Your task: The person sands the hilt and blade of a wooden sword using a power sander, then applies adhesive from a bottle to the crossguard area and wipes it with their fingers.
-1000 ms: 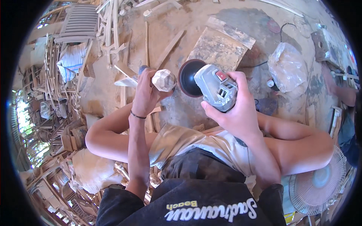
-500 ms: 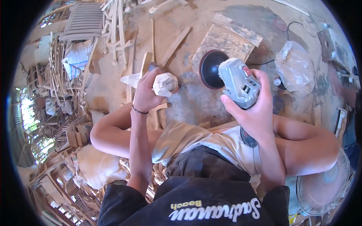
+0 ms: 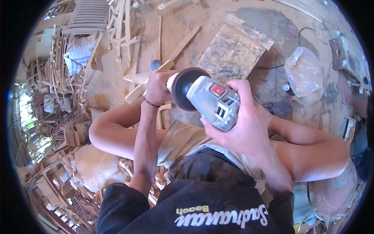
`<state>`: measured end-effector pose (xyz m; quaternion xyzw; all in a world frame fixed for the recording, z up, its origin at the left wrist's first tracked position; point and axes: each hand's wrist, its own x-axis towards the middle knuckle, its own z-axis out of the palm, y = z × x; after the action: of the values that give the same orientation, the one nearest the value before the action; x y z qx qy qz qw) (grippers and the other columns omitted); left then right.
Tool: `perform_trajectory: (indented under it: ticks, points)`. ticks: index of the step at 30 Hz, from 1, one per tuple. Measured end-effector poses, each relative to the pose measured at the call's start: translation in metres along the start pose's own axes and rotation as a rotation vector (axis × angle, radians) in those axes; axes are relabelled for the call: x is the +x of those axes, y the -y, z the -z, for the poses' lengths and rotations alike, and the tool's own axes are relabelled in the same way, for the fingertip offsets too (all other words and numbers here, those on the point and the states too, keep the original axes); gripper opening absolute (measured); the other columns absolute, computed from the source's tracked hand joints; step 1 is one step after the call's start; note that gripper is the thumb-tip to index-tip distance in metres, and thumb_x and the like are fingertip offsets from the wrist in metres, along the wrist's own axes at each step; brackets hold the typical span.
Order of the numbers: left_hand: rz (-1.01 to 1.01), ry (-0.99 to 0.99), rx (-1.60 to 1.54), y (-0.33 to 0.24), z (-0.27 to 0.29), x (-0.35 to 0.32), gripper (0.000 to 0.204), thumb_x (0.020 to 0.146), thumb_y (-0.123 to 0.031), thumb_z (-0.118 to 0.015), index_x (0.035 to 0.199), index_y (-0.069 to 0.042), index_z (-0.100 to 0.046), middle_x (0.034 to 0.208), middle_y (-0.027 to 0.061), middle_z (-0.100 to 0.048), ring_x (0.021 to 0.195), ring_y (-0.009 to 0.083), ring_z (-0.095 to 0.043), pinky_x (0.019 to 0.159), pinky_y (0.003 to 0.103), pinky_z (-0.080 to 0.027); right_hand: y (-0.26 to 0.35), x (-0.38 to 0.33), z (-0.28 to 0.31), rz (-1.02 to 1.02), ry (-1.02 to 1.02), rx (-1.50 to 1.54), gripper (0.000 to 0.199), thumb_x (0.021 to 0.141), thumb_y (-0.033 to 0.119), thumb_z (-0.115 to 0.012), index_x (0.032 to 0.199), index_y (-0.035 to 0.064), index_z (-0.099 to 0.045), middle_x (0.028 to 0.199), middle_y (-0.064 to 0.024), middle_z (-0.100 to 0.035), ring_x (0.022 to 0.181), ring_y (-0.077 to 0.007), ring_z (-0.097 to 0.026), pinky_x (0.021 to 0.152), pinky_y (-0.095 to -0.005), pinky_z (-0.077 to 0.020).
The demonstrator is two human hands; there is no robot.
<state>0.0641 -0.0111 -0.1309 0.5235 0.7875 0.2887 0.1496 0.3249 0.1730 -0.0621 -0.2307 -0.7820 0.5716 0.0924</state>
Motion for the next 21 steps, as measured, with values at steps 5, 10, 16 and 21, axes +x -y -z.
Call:
perform_trajectory:
  ticks: [5, 10, 16, 21]
  points:
    - [-0.004, 0.002, 0.048, 0.002, -0.004, -0.005, 0.035, 0.074, -0.027, -0.095, 0.103, -0.010, -0.088, 0.084, 0.0170, -0.079, 0.078, 0.0379, -0.078, 0.071, 0.042, -0.061, -0.014, 0.005, 0.009, -0.111, -0.147, 0.106, 0.076, 0.079, 0.016, -0.098, 0.138, 0.0034, -0.051, 0.112, -0.0145, -0.072, 0.100, -0.0202, -0.073, 0.088, -0.0392, -0.0603]
    - [-0.039, 0.014, 0.137, 0.009, -0.008, -0.006, 0.035, 0.074, -0.030, -0.095, 0.103, -0.012, -0.088, 0.085, 0.0159, -0.080, 0.077, 0.0371, -0.078, 0.072, 0.045, -0.061, -0.023, -0.001, 0.008, 0.079, -0.160, 0.083, 0.081, 0.079, 0.030, -0.099, 0.139, 0.0057, -0.050, 0.105, -0.0185, -0.080, 0.091, -0.0334, -0.083, 0.079, -0.0448, -0.0651]
    - [-0.007, 0.098, 0.183, 0.004, -0.012, -0.003, 0.035, 0.074, -0.029, -0.091, 0.104, -0.012, -0.087, 0.087, 0.0157, -0.080, 0.079, 0.0367, -0.078, 0.073, 0.046, -0.062, -0.035, 0.001, 0.001, 0.036, -0.169, 0.038, 0.077, 0.081, 0.030, -0.099, 0.138, 0.0053, -0.053, 0.108, -0.0201, -0.077, 0.091, -0.0317, -0.081, 0.081, -0.0436, -0.0637]
    - [-0.185, -0.087, -0.014, -0.073, 0.053, -0.013, 0.010, 0.091, -0.015, -0.083, 0.092, -0.007, -0.078, 0.078, 0.0137, -0.074, 0.068, 0.0343, -0.073, 0.066, 0.045, -0.059, -0.054, 0.007, 0.045, -0.254, -0.362, 0.426, 0.068, 0.088, 0.007, -0.095, 0.142, 0.0002, -0.054, 0.108, -0.0079, -0.075, 0.079, -0.0150, -0.072, 0.069, -0.0298, -0.0599]
